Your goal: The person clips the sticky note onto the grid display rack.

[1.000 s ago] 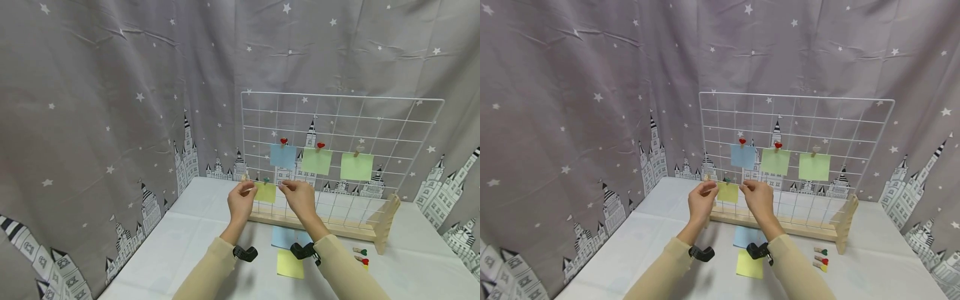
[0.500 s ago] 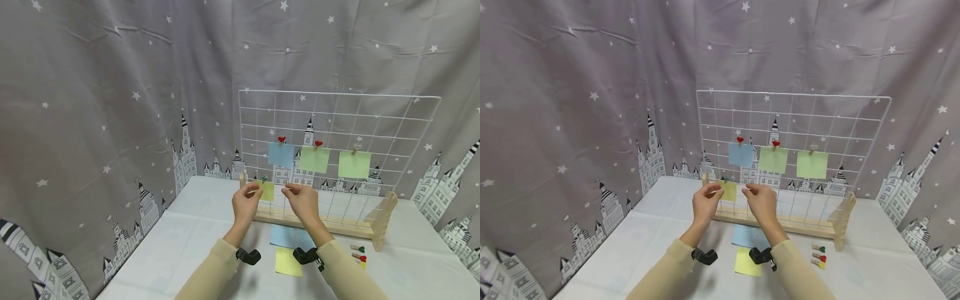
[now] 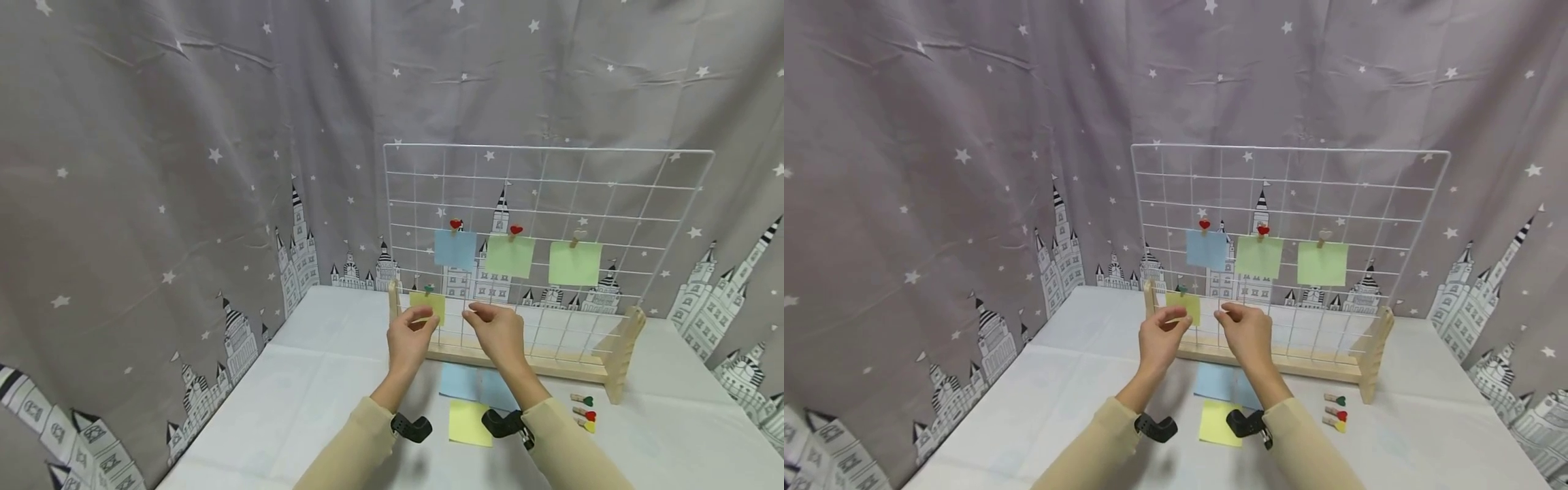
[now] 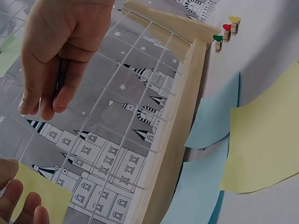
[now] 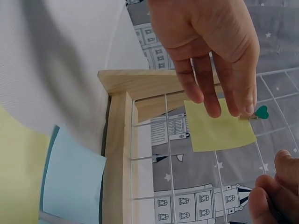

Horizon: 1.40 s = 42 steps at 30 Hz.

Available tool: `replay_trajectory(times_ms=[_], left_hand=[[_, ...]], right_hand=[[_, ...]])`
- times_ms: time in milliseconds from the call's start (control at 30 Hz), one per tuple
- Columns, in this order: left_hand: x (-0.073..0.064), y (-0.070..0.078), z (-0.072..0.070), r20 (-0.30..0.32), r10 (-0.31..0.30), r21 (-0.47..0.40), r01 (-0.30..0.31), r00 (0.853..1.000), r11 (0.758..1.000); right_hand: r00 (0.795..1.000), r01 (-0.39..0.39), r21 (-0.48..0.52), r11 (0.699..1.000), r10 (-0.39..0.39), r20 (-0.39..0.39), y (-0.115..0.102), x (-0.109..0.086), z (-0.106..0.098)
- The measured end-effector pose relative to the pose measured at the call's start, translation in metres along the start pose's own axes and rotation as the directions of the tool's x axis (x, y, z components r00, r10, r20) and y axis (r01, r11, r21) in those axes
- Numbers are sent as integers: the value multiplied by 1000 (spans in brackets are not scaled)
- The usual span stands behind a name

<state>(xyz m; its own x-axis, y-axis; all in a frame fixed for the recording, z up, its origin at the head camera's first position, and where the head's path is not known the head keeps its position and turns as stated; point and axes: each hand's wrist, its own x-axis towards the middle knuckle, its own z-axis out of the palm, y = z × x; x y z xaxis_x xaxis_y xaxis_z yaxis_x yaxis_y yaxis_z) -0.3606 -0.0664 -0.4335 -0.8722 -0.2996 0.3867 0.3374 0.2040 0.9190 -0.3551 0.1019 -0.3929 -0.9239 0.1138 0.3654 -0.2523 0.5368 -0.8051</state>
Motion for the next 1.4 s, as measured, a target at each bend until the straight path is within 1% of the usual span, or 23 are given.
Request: replay_trajectory(times_ms=[67,200,300,500,733,933,1233,1400], left_hand=[[-1,0,2,3,-1,2,1,1000,1000],[-3,1,6,24,16,-14,-16,1000,1000],[-5,2,7,32,15,-30,-15,999,999],[-9,1,4,33,6,-35,-5,999,999],[-18,-3,5,44,-31,-39,32,999,999],[-24,-7,3,53,-34,-24,35,998,999],[-26,-12,-1,42,-54,-17,55,998,998],[-27,-13,-3,48,-65,-27,67,997,997]], right_hand=[[1000,6,-1,1000,-6,-8,3,0,-1],[999,6,2,1000,-6,-36,7,0,-4],[999,-2,7,1000,2,-36,7,0,-6],[1000,-3,14,1000,4,-23,11,-5,-12],[1000,-27,19,999,27,-12,18,-11,-17],[998,-55,18,998,55,-12,22,-18,-17],[995,-97,45,994,99,-25,26,-21,-19],[994,-98,44,994,100,-40,26,-23,-20]])
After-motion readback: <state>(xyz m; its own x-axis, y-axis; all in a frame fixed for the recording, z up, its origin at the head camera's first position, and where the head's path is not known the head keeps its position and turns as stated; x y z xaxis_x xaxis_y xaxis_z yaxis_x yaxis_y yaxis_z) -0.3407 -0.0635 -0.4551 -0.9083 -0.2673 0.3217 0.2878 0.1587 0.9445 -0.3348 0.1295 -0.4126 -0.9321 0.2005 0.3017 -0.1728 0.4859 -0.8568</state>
